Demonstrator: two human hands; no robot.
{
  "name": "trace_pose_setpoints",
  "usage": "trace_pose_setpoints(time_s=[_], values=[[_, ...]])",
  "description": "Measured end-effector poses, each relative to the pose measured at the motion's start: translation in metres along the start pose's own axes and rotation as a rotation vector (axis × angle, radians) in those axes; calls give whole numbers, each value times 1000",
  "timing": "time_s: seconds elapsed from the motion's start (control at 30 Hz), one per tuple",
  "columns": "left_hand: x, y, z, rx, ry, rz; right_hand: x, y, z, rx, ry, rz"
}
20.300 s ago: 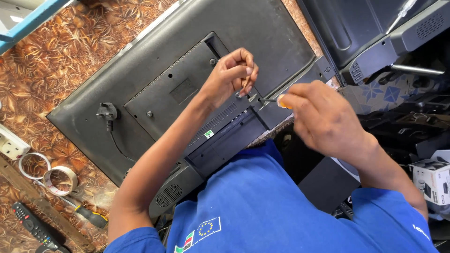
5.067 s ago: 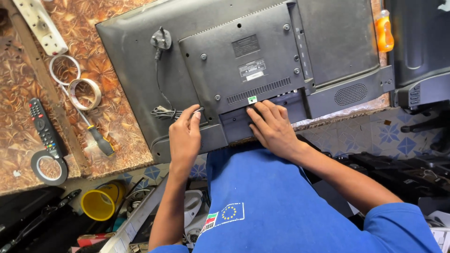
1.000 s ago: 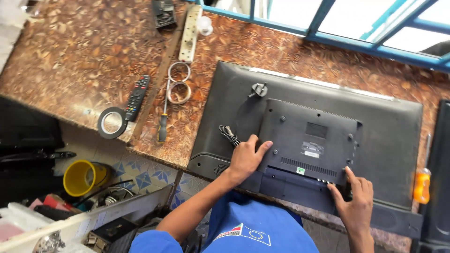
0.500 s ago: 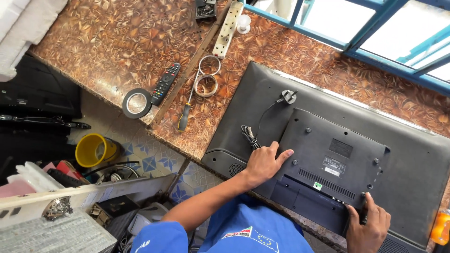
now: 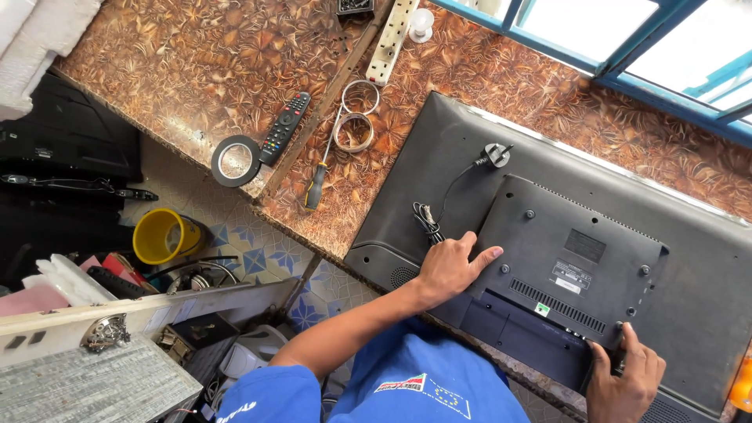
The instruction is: The person uses a screwdriver to remove screws from the back cover of a television. They then remove the cover to expose the internal circuit board and continue to unscrew components inside the chassis.
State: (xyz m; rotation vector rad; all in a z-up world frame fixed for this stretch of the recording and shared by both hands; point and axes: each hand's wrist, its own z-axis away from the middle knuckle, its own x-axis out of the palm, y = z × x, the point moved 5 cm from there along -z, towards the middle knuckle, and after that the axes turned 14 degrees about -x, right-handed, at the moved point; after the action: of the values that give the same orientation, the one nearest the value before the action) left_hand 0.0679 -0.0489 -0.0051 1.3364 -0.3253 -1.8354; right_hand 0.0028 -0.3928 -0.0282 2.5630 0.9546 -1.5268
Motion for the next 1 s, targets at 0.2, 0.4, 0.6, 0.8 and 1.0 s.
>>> trace_pose_setpoints(time_s=[0.2,0.4,0.6,0.8,1.0], values=[[0,1,1,16,1,-7,-1,-2,-1,-10,9,-4],[0,1,1,16,-14,-12,0,0,2,-1,13,4],[0,1,1,14,-15,-11,1,1,3,9,17,3],[1,0,1,24,7,-10,0,-1,0,2,34,-4],[3,-1,0,24,5,-13,0,0,1,11,14,2]])
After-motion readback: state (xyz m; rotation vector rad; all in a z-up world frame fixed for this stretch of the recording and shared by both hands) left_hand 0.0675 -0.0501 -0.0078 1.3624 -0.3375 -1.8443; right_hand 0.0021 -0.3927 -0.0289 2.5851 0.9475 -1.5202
